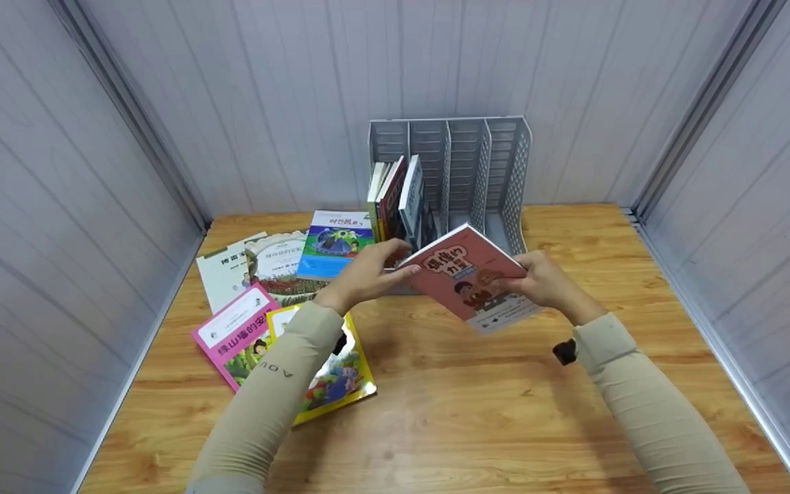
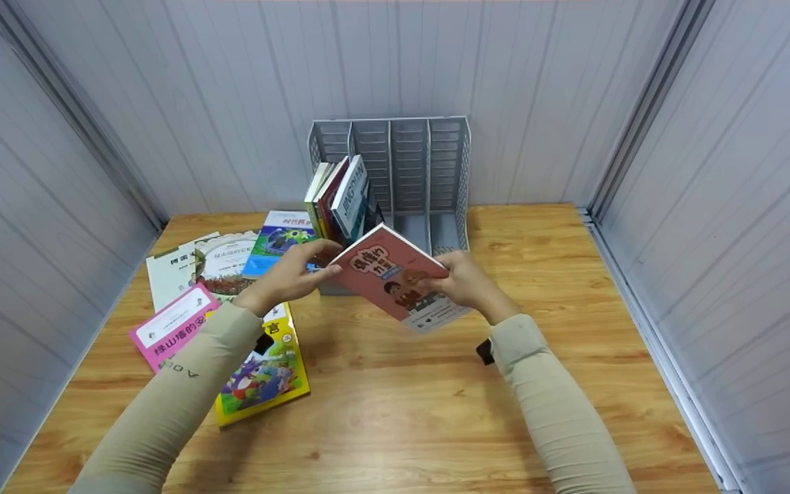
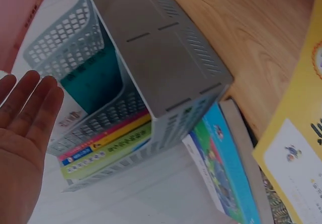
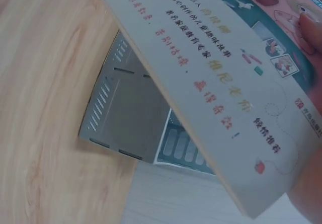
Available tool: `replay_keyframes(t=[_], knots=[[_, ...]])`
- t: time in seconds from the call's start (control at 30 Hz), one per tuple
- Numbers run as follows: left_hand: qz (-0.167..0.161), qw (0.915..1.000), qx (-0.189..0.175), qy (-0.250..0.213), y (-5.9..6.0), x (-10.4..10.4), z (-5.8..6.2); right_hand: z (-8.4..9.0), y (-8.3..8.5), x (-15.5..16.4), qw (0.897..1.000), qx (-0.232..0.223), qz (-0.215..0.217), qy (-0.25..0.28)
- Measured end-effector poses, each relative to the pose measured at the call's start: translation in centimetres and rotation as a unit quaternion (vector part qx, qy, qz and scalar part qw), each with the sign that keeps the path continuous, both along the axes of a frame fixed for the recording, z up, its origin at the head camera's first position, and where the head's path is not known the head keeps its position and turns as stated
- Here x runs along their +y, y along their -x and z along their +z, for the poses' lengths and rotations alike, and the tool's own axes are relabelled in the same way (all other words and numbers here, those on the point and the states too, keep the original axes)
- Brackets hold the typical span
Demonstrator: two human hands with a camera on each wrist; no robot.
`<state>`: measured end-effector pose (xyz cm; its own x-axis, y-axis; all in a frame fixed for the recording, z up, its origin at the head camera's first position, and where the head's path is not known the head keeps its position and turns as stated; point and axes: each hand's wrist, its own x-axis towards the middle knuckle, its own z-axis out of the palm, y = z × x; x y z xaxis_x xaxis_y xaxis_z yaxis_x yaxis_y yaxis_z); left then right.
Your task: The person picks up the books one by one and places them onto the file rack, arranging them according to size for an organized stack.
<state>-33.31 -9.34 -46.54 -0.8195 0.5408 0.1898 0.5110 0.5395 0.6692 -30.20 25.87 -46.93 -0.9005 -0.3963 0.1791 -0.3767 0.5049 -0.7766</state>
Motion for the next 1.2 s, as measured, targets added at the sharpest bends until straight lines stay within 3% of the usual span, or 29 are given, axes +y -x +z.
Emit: replay_keyframes(t=[0.37, 0.57, 0.73, 1.03, 1.2], knots=[[-0.053, 0.9977, -0.030, -0.032, -1.2, 1.7, 1.7, -1.8, 0.3, -0.5, 0.995, -0.045, 0.031, 0.088], [-0.074, 0.9955, -0.050, -0.033, -1.5, 2.1, 2.3, -2.4, 0.2, -0.8, 0.990, -0.068, 0.048, 0.111], [-0.075, 0.9962, -0.037, -0.023, -1.6, 2.3, 2.8, -2.5, 0.1, -1.1, 0.988, -0.093, 0.049, 0.114], [-0.078, 0.9964, -0.034, -0.003, -2.0, 2.4, 3.3, -2.6, 0.0, -1.4, 0.989, -0.097, 0.054, 0.098], [-0.094, 0.9955, -0.005, -0.007, -2.1, 2.3, 3.7, -2.6, 0.1, -1.4, 0.988, -0.102, 0.055, 0.100]])
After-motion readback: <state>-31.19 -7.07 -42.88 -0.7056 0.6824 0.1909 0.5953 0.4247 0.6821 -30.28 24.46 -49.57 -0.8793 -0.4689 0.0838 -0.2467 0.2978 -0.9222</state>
